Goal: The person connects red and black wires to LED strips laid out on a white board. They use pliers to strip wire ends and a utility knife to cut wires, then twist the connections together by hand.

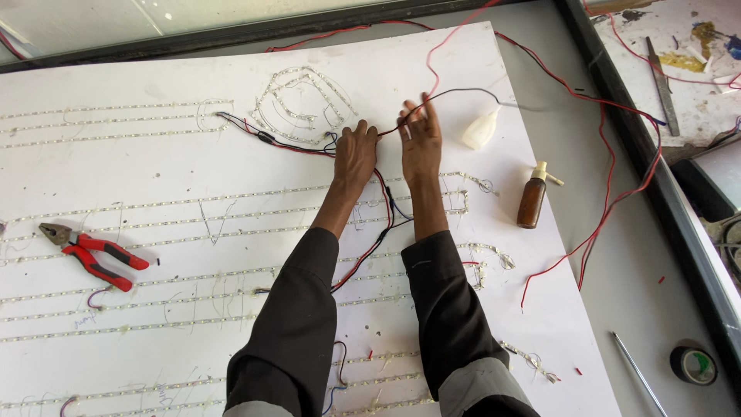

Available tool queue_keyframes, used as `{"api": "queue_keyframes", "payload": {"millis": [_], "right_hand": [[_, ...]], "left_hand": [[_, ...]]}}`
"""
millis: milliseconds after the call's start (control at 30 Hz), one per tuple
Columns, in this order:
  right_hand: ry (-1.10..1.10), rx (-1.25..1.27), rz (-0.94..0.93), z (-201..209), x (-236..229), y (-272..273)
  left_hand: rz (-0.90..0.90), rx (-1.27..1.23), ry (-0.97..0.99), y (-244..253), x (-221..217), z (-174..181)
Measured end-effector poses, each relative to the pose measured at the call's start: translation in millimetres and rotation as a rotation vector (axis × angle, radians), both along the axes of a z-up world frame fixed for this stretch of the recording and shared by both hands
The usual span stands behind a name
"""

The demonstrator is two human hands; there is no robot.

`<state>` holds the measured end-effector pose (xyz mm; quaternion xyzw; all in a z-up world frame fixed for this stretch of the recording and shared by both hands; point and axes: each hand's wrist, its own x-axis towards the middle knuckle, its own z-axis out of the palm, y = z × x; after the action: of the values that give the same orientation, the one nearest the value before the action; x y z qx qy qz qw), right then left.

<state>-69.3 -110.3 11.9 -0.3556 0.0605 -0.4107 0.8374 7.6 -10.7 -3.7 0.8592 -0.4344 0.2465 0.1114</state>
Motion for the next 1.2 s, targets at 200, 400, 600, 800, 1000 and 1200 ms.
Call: {"api": "queue_keyframes", "payload": {"millis": [200,400,600,800,1000,1200], "right_hand": [[0.198,-0.175,-0.091,9,3,8],[0.400,-0.206,-0.140,9,-4,9],[0.387,-0.167,-0.157,18,-1,14],[0.493,-0.273,-0.257,14,3,14],[0.407,-0.297,-0.389,3,13,10],[0.475,-0.425,-0.066,19,-13,7]], "left_hand": [[0.020,-0.039,0.010,-1,-1,1],[0.110,-0.005,-0.019,-4,-4,-2],[0.061,-0.024,0.005,0,-10,9],[0.071,-0.061,0.207,13,-28,26],[-0.235,-0.091,0.276,113,-142,43],[0.542,-0.301,0.373,300,-119,80]]}}
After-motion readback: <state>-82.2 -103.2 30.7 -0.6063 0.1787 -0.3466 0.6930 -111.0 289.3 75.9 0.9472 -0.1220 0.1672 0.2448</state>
